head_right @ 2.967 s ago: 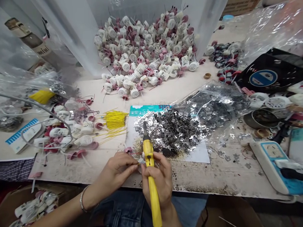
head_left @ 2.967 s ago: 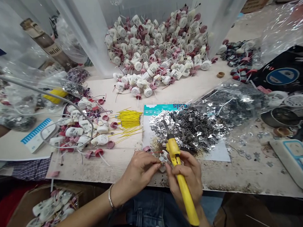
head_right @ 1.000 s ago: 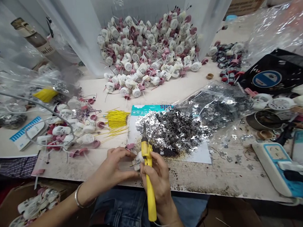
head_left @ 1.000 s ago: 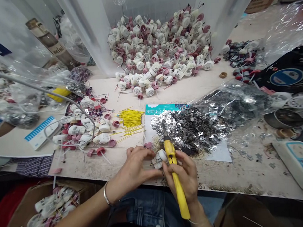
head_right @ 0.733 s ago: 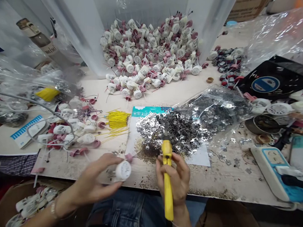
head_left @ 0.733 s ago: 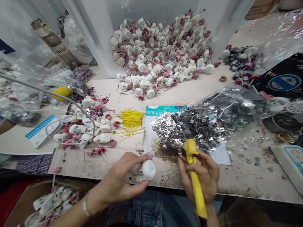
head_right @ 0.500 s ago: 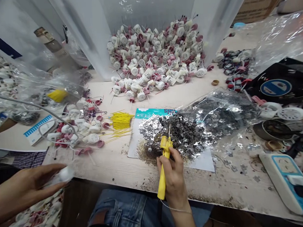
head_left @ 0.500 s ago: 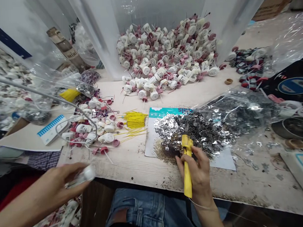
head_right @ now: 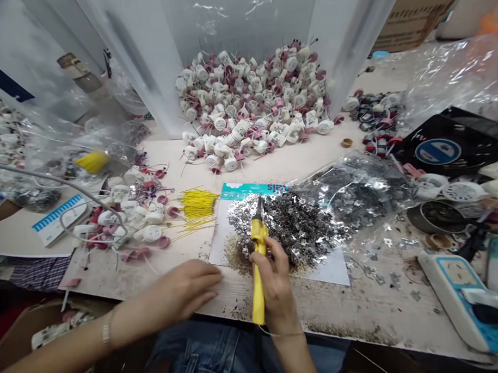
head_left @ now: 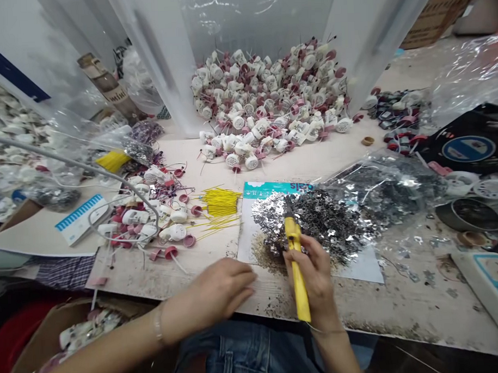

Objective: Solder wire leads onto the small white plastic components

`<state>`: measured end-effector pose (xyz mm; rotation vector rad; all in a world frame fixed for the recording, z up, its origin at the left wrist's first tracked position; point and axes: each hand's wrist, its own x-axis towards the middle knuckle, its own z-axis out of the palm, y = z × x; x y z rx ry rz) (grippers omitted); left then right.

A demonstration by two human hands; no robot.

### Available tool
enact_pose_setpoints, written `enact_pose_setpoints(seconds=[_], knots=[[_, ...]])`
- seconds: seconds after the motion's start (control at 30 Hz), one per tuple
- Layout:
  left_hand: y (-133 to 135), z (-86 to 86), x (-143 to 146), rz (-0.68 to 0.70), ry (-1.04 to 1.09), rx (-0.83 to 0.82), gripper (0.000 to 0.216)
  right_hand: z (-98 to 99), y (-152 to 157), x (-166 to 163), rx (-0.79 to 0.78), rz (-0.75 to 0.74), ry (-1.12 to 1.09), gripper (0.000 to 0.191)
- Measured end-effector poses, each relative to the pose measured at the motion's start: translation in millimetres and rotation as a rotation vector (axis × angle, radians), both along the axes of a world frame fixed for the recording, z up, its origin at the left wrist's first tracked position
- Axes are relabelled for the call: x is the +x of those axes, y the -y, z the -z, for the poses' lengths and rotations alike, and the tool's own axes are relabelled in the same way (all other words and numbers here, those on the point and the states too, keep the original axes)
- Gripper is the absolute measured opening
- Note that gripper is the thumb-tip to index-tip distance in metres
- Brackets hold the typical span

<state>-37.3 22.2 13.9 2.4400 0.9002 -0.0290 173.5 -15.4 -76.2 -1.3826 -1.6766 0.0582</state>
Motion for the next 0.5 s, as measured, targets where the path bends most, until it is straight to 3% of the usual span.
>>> enact_pose_setpoints(seconds=[0.07, 0.13, 0.2, 0.3, 0.4, 0.5], knots=[[-5, 15.6, 24, 0.162, 0.069, 0.089, 0.037, -5.2, 6, 5, 0.036, 0.083, -0.008, 0.021], [-12, 28.1, 36, 0.226, 0.082, 0.166, 0.048, -13.9, 13, 9, 0.087, 0.173, -0.027, 0.017], [-21, 35.2, 38, 0.217, 0.081, 0.209, 0.051, -24.2, 19, 8, 0.122, 0.229, -0.034, 0.016], [-46, 34.3, 36, 0.162, 0.186, 0.233, 0.036, -36.3, 24, 2, 0.17, 0.314, -0.055, 0.018], [-92, 25.4, 34, -0.039, 0.318, 0.265, 0.023, -40.0, 26, -5, 0.152, 0.356, -0.119, 0.018], [-155, 19.3, 36, -0.444, 0.243, 0.37, 0.02, -36.5, 25, -10, 0.105, 0.326, -0.133, 0.016]])
